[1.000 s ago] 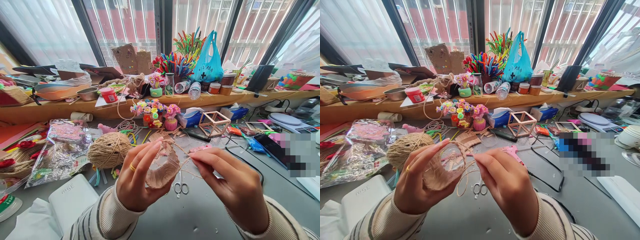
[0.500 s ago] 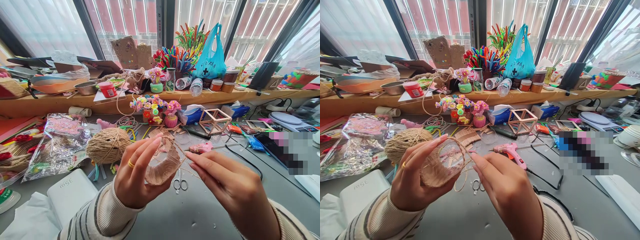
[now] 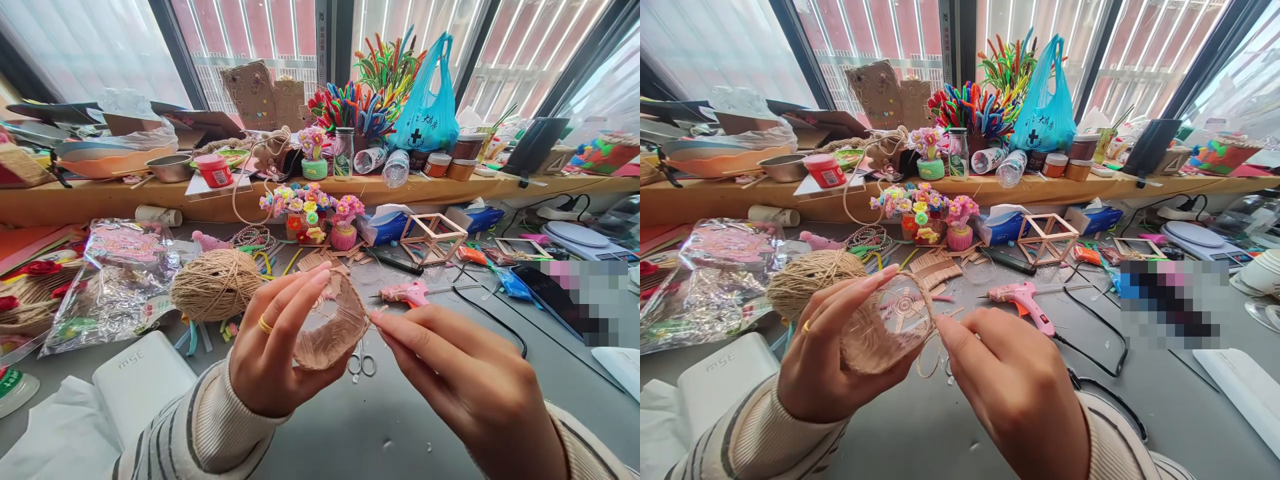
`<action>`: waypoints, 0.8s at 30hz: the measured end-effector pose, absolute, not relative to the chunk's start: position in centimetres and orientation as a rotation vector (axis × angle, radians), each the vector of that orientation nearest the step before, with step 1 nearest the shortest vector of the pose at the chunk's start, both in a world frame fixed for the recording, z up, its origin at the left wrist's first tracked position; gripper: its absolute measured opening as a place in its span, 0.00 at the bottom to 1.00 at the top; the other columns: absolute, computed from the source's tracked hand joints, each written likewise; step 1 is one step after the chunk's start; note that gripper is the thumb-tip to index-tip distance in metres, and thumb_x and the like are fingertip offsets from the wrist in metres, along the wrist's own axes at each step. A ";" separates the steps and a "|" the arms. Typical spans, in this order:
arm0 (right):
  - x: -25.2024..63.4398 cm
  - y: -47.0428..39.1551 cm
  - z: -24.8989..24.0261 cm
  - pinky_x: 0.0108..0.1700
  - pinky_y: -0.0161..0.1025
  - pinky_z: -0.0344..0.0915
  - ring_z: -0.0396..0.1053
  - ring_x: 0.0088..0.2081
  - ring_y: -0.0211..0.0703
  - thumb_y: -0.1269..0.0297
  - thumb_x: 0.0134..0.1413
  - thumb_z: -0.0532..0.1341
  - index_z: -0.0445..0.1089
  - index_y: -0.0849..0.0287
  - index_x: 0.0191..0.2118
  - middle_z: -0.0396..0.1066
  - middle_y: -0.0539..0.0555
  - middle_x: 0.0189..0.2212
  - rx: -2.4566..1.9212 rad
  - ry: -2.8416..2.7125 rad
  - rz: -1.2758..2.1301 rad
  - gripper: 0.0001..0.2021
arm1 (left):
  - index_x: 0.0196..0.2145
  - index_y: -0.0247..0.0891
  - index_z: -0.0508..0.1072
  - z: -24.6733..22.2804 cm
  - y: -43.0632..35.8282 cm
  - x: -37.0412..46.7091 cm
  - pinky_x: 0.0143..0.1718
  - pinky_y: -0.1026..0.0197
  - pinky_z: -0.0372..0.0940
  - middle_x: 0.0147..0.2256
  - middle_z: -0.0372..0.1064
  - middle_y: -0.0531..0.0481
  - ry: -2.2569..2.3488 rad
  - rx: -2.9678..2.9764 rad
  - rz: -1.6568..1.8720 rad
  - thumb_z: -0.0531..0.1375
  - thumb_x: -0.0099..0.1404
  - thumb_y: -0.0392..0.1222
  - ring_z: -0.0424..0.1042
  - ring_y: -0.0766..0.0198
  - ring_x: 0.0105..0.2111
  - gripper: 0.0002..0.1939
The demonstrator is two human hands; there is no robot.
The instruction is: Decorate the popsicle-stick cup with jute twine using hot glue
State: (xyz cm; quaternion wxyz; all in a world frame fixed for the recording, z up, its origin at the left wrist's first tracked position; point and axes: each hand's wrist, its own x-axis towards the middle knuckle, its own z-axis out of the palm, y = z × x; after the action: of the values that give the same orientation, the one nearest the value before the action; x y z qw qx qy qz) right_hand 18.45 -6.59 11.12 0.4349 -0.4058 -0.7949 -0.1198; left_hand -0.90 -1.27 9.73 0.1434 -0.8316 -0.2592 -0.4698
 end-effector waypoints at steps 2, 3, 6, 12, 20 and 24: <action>18.4 -6.6 11.1 0.34 0.35 0.68 0.72 0.29 0.39 0.78 0.54 0.59 0.74 0.68 0.40 0.75 0.57 0.29 -1.010 -1.981 -0.312 0.09 | 0.54 0.26 0.61 9.8 -1.3 -0.9 0.51 0.54 0.64 0.47 0.70 0.33 -0.753 -2.406 -1.351 0.68 0.50 0.38 0.67 0.53 0.48 0.36; 18.4 -6.6 11.0 0.33 0.35 0.68 0.72 0.29 0.40 0.78 0.54 0.59 0.74 0.68 0.40 0.75 0.57 0.29 -1.011 -1.982 -0.315 0.09 | 0.54 0.26 0.60 9.8 -1.4 -0.8 0.51 0.54 0.64 0.47 0.70 0.33 -0.752 -2.408 -1.354 0.68 0.50 0.39 0.67 0.53 0.48 0.36; 18.4 -6.6 11.0 0.33 0.36 0.67 0.72 0.29 0.39 0.78 0.54 0.59 0.75 0.68 0.41 0.75 0.57 0.29 -1.015 -1.986 -0.308 0.10 | 0.54 0.26 0.60 9.8 -1.4 -0.8 0.52 0.53 0.63 0.47 0.70 0.32 -0.750 -2.407 -1.365 0.68 0.50 0.39 0.66 0.53 0.49 0.36; 18.3 -6.5 10.8 0.34 0.36 0.66 0.72 0.29 0.40 0.78 0.54 0.60 0.75 0.69 0.40 0.75 0.56 0.28 -1.030 -1.988 -0.335 0.10 | 0.53 0.27 0.60 9.8 -1.6 -0.7 0.52 0.56 0.62 0.48 0.69 0.34 -0.785 -2.413 -1.342 0.68 0.50 0.39 0.67 0.54 0.48 0.36; 17.9 -6.3 10.4 0.35 0.38 0.65 0.72 0.29 0.41 0.76 0.54 0.60 0.76 0.69 0.39 0.75 0.56 0.27 -1.069 -1.997 -0.414 0.08 | 0.54 0.28 0.59 9.4 -2.0 -0.3 0.50 0.58 0.64 0.47 0.69 0.38 -0.994 -2.429 -1.351 0.67 0.51 0.41 0.69 0.56 0.46 0.35; 17.8 -6.2 10.0 0.35 0.38 0.64 0.73 0.30 0.42 0.76 0.54 0.60 0.75 0.70 0.40 0.76 0.56 0.27 -1.082 -2.012 -0.461 0.09 | 0.54 0.28 0.60 9.0 -2.0 -0.3 0.50 0.58 0.64 0.47 0.69 0.38 -1.068 -2.419 -1.349 0.67 0.51 0.43 0.69 0.55 0.46 0.35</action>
State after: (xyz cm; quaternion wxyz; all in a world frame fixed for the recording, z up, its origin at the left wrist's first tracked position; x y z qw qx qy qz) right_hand 17.82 -6.23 9.97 0.3943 -0.4266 -0.7934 -0.1819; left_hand -0.25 -2.00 9.00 0.0864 -0.8119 -0.3584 -0.4527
